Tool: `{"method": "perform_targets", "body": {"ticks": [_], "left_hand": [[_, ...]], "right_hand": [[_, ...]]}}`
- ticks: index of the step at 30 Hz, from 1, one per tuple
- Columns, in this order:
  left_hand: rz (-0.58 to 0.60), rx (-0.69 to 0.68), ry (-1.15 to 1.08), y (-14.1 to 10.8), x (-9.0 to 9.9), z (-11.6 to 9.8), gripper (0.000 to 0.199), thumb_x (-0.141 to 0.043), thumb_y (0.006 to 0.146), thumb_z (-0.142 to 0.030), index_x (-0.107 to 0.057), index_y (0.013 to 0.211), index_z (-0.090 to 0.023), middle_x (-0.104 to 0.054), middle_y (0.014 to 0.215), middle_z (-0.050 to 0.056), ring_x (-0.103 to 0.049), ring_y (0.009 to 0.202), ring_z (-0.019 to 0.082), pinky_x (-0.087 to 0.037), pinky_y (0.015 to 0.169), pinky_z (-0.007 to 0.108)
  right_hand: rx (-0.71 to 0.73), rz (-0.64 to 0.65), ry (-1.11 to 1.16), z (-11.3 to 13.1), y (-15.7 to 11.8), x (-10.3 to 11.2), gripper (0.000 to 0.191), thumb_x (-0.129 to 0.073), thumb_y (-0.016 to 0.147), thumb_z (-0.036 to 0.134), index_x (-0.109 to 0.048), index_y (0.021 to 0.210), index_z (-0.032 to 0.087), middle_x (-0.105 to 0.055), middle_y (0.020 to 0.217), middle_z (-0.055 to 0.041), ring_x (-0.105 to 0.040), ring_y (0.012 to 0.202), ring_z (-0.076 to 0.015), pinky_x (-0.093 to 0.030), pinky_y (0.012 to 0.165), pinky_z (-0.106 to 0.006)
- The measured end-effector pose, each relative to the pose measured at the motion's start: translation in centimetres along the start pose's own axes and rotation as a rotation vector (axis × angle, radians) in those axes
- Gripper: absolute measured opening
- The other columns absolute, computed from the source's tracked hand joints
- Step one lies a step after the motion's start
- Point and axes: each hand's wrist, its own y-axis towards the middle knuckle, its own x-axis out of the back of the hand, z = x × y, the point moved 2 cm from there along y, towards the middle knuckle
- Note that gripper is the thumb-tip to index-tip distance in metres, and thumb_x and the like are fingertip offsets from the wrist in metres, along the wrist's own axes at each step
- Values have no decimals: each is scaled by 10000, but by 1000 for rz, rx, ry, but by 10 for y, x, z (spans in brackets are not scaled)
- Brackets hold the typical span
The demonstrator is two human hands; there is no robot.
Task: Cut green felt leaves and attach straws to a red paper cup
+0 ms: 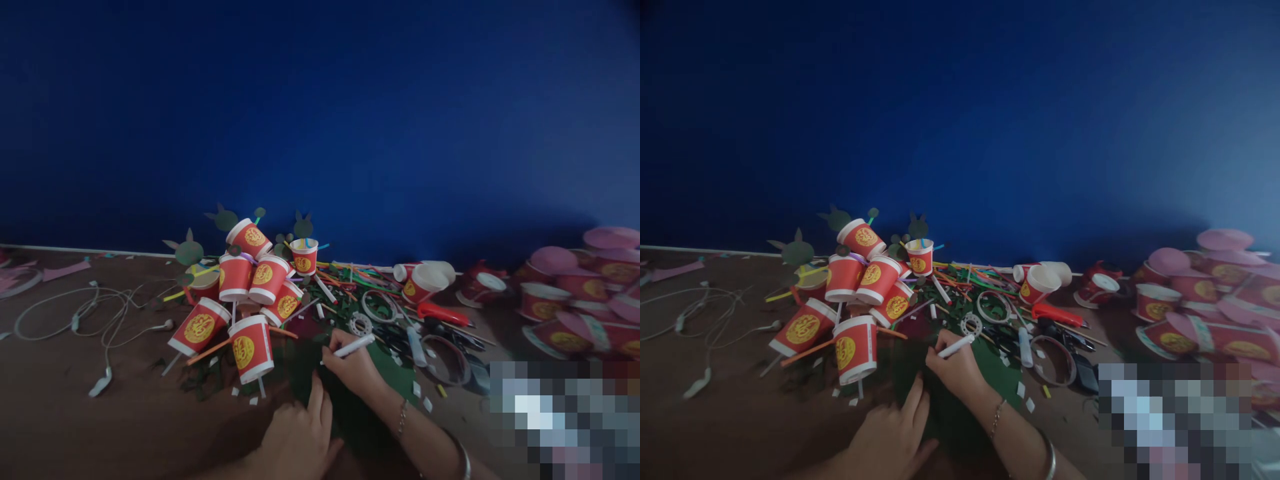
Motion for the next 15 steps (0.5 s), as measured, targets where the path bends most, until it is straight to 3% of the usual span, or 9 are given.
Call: {"method": "perform_targets", "body": {"ticks": [8,15], "left_hand": [[11,1,23,1,0,0,562,-496,799,-424,-457,1250,-91,-424,1300,283,-656,676,252,-525,527,340],[11,-7,30,1,1,0,568,-504,797,-418,-455,1259,-93,-415,1311,275,-657,647,259,-532,504,353]], "right_hand": [[-28,0,32,-1,1,0,224,-531,651,222,-364,501,214,-336,438,77,-304,436,-83,-223,420,-210],[-55,-168,233,-2,7,12,311,-507,769,376,-374,526,233,-436,401,52,-418,417,-120,-341,467,-254]]}}
